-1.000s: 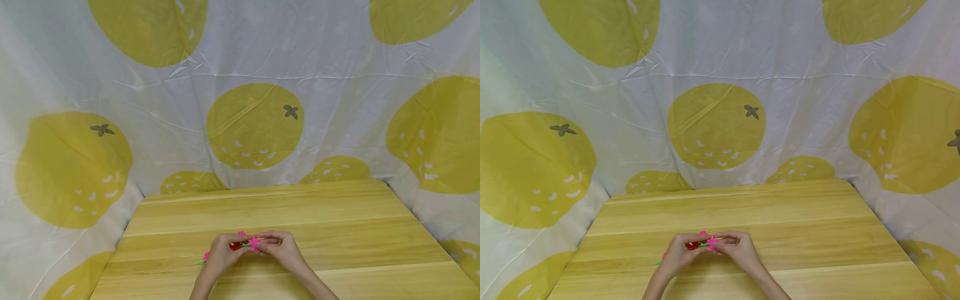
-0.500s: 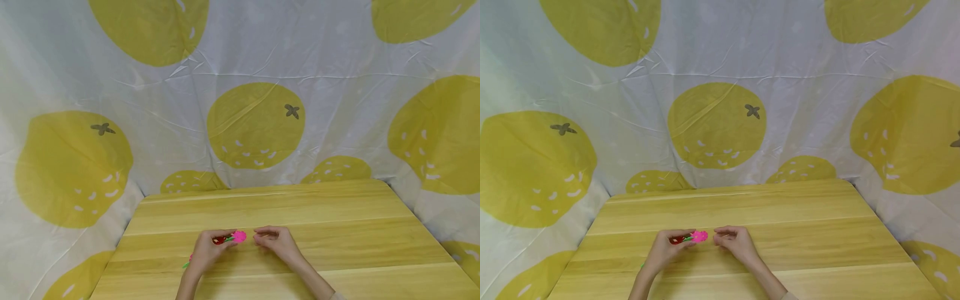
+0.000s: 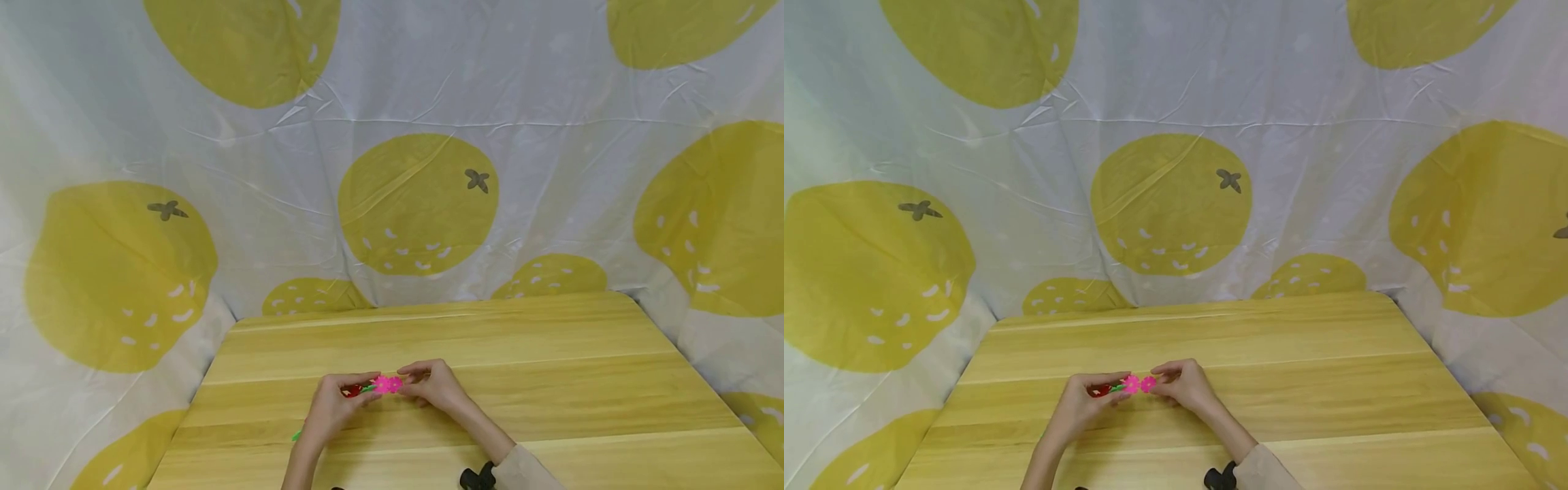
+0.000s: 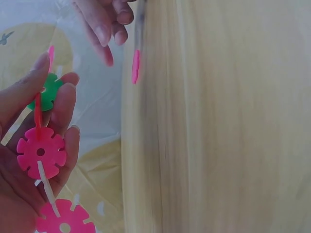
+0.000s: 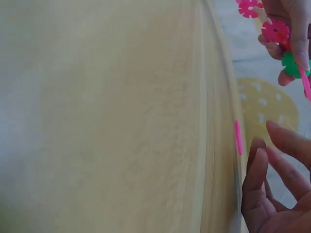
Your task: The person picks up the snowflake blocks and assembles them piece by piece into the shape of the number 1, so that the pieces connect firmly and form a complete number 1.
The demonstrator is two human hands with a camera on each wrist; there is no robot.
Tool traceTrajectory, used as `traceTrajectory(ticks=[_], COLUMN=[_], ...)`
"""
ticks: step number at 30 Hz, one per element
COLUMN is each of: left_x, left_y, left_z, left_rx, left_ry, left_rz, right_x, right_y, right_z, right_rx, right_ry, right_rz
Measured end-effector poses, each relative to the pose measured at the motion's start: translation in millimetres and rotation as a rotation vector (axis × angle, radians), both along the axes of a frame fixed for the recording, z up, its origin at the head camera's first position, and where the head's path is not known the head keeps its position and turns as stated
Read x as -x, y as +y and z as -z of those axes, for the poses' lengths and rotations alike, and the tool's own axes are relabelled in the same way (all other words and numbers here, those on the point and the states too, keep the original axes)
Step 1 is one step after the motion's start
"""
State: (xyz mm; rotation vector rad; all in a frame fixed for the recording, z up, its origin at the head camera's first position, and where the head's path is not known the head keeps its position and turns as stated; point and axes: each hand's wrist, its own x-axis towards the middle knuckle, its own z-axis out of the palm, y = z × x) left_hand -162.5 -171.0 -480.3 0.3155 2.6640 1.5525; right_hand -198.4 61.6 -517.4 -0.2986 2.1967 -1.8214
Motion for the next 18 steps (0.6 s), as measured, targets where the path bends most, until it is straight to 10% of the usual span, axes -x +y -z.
traceTrajectory(ticks=[18], left_x=[1.4], left_y=[-3.5], left_z=[0.2], left_rx=[-0.016], left_ry=[-0.031], left_rz=[0.004], right_x=[13.9], right_y=[-13], right_z=[9.9], right_rx=[-0.164], right_ry=[0.125], right_rz=[0.005])
